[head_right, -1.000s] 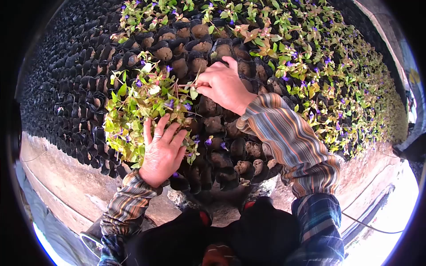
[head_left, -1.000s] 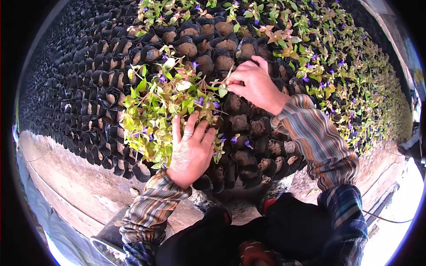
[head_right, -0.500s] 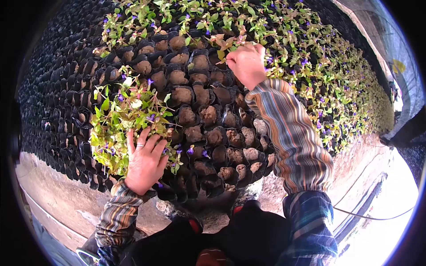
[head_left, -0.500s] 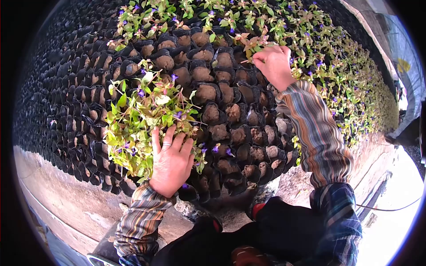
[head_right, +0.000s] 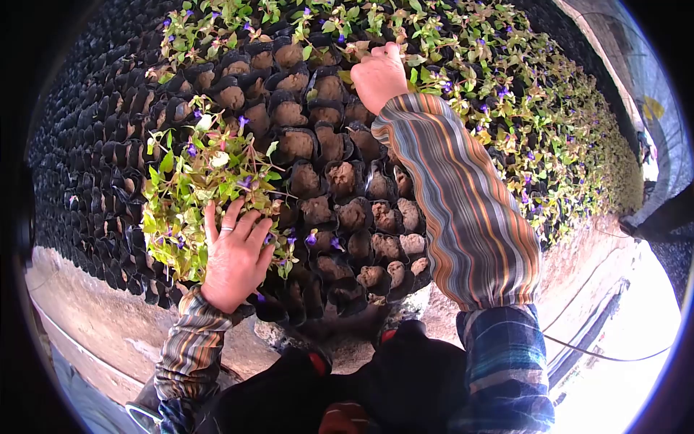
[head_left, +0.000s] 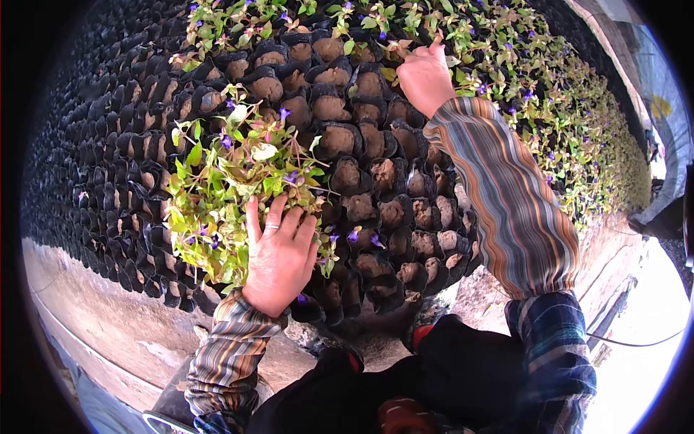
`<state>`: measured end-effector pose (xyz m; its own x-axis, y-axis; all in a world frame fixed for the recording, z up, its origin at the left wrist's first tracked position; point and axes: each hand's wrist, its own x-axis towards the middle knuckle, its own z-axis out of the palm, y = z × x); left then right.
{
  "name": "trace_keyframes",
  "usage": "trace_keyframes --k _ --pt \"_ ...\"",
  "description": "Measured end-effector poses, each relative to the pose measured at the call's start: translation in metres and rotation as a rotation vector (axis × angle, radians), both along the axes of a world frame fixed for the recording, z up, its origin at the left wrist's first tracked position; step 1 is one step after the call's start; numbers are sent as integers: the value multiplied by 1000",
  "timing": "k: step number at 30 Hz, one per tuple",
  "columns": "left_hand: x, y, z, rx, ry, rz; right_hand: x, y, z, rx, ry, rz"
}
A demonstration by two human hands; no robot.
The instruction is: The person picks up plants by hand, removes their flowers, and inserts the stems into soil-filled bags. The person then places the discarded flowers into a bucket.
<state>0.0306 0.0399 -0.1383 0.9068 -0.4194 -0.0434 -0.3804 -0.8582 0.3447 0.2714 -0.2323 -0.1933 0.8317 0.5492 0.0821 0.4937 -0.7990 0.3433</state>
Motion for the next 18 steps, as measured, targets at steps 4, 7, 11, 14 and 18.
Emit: trace_keyframes --k 4,7,11,14,18 --pt "-1 3 -3 32 -34 -3 -8 3 -10 9 -9 2" --pt "-3 8 -3 87 -33 -4 -17 12 -2 -6 -43 -100" --pt "-8 18 -6 102 -82 19 -56 61 22 656 132 202" --pt "-8 21 -5 118 -116 34 -82 104 12 755 517 253" --pt "-10 28 3 121 -104 56 -85 124 14 897 363 269"
